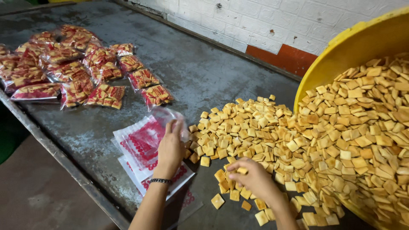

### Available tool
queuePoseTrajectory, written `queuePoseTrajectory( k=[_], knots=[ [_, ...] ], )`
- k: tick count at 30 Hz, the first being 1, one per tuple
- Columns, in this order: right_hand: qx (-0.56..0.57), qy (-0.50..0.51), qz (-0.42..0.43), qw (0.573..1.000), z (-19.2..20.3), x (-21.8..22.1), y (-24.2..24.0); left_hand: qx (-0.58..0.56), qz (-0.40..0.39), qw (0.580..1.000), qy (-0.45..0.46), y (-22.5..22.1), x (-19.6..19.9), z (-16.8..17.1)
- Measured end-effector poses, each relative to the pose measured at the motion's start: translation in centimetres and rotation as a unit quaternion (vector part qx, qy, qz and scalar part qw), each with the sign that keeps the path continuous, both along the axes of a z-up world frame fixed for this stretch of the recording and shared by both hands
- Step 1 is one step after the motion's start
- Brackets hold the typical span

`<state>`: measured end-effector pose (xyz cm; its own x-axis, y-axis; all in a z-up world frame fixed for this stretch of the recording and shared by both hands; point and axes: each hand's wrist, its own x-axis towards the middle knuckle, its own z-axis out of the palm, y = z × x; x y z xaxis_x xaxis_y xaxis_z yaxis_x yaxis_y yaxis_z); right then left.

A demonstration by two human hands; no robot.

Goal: The person picks up square snacks from a large yellow bucket and places them into clear plastic bags by hand on a metal table, then moves the filled bags to a stack.

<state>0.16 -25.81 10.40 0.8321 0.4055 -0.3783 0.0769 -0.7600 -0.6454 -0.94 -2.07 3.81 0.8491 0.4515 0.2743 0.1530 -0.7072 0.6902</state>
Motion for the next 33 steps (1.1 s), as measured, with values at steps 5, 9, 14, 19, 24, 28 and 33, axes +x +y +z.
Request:
queuePoseTrajectory(
  k=[5, 9, 14, 19, 24, 28, 33],
  knots=[
    [-0.122, 0.019, 0.077, 0.989, -1.1, -0.6, 1.0, 0.027, -0.002, 1.000, -0.004, -0.2, 0.6, -1.0],
    [0.008, 0.096, 0.003, 0.995, -0.9, 0.9, 0.1, 0.017, 0.000, 1.000, 0.007, 0.0, 0.7, -1.4],
    [0.456, 0.268, -0.131, 0.839, -2.6, 3.6, -2.1, 0.026, -0.006, 1.000, 0.010, -0.1, 0.8, -1.4],
    [0.689, 0.427, -0.190, 0.553, -4.1, 4.8, -3.0, 0.027, -0.019, 0.999, 0.007, -0.3, 0.8, -1.6],
    [0.709, 0.440, -0.229, 0.502, -3.4, 4.2, -2.6, 0.043, -0.024, 0.998, 0.039, -0.5, 0.7, -1.8],
    [0.726, 0.452, -0.206, 0.477, -3.1, 3.7, -2.4, 0.041, -0.025, 0.998, 0.040, -0.5, 0.8, -2.1],
    [0.736, 0.437, -0.224, 0.466, -2.5, 3.3, -2.2, 0.048, -0.026, 0.997, 0.046, -0.2, 1.0, -2.6]
  ],
)
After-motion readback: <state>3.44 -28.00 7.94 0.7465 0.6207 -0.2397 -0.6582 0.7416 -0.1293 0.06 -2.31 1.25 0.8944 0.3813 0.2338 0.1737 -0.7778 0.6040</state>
